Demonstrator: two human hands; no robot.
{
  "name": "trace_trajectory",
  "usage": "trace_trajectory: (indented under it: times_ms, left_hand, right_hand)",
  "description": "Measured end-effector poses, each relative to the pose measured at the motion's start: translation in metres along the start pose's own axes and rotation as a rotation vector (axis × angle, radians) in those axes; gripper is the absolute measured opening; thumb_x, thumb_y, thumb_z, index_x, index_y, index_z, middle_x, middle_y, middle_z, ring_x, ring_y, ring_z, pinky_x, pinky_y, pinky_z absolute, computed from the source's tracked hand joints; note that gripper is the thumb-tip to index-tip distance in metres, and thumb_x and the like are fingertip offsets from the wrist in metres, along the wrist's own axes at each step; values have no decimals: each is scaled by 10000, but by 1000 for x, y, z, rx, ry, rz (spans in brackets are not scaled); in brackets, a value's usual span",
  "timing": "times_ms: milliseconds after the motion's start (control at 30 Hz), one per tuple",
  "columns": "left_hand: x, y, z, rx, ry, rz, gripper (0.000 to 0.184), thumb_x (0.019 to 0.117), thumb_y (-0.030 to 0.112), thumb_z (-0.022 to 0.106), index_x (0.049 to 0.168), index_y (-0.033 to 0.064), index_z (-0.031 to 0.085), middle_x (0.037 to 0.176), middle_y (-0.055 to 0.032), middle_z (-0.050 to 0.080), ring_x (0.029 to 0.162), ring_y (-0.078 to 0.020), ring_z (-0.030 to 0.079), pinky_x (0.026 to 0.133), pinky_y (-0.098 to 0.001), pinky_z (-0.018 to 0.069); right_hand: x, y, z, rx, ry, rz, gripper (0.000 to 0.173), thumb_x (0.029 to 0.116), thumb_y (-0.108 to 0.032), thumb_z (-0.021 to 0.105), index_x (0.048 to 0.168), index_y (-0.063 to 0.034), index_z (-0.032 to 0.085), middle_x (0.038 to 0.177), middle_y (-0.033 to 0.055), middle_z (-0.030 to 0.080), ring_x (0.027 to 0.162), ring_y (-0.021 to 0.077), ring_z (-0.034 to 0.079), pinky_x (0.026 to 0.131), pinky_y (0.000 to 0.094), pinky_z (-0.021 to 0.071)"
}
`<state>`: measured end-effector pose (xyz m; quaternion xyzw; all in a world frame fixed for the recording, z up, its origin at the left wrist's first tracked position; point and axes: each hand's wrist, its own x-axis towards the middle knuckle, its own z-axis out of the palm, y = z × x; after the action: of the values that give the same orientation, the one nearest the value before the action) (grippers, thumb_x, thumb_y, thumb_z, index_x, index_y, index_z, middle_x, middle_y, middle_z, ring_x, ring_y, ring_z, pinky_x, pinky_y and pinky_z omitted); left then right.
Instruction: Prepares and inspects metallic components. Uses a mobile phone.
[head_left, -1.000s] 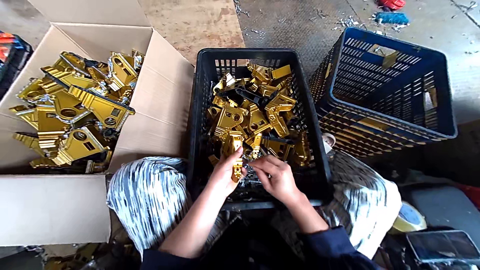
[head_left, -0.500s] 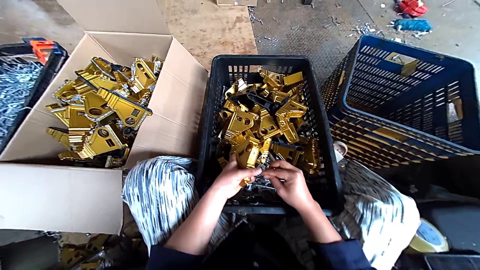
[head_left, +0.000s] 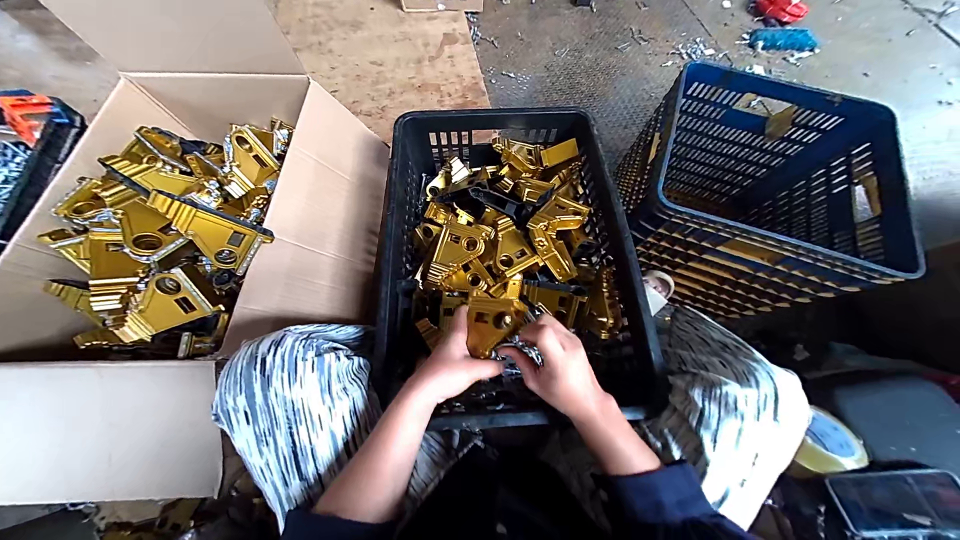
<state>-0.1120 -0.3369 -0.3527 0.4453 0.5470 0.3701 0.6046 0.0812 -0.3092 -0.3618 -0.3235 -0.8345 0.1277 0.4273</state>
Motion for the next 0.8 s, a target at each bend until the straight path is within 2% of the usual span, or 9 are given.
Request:
trace_trajectory:
  times_ms: [133,200,267,367,467,567,633,733,800]
  left_hand:
    - [-1,-2,-5,90,-25,-10,1042,691,16,803,1541,87,204,1328,-131,587,1169,-155,647,977,-331,571]
    - [-3,1,-7,53,-59,-18,1073,698,-2,783,1563,84,154,1347,-137,571,1180,-153,640,981,-324,568]
    - [-4,3,-8,11,-97,-35,1088,707,-15,766,1574,79,115,1342,-137,572,1162,-153,648,954,-323,579]
    - [-2,2,-8,11,-90,-53,1071,715,-16,749,1574,105,121,1323,-131,582,1125,-152,662,913,-323,591]
    - [-2,2,-1,-122,13,-68,1085,751,-44,749,1592,112,82,1319,-159,576,1099,-178,671,907,-331,592]
    - [1,2,1,-276,235,1,1000,788,-35,776,1567,84,159,1165,-175,619,900,-214,695,792,-349,608]
    - [4,5,-7,-389,364,60,816,861,-5,753,1511,93,269,1111,-158,628,833,-221,683,737,-357,607]
    - [7,15,-13,-543,488,43,524,1062,244,547,1522,179,305,1178,-132,616,892,-229,682,749,-377,604]
    - [8,17,-9,-624,528,16,496,1089,385,446,1543,230,322,1230,-132,611,960,-251,677,786,-409,599]
  right_hand:
    - [-3,3,6,43,-17,141,371,875,-295,797,1024,-1,625,900,113,681,793,190,674,740,325,593]
    - [1,6,4,149,-42,190,518,841,-316,832,1163,28,615,1116,181,662,987,241,678,826,379,598]
    - [7,11,0,338,-123,290,651,809,-292,869,1326,9,615,1283,150,659,1147,199,673,954,388,601]
    - [17,20,2,415,-132,341,568,765,-224,903,1232,4,675,1140,91,742,1039,130,719,931,349,608]
    - [27,28,2,442,-226,406,547,813,-216,874,1278,-20,663,1193,95,718,1055,145,713,917,364,619]
    - [36,44,-2,179,-614,605,359,902,-254,801,1201,-66,732,1112,132,733,992,266,704,919,517,561]
    - [35,55,11,-103,-944,723,252,956,-258,704,1168,-138,769,1135,153,739,1103,370,682,968,648,503]
    - [34,53,33,-259,-1060,856,439,968,-457,664,1174,-77,742,1190,227,697,1165,442,640,954,691,481]
    - [36,48,48,-292,-1071,888,445,972,-430,660,1132,-20,726,1196,248,684,1166,442,639,942,675,490]
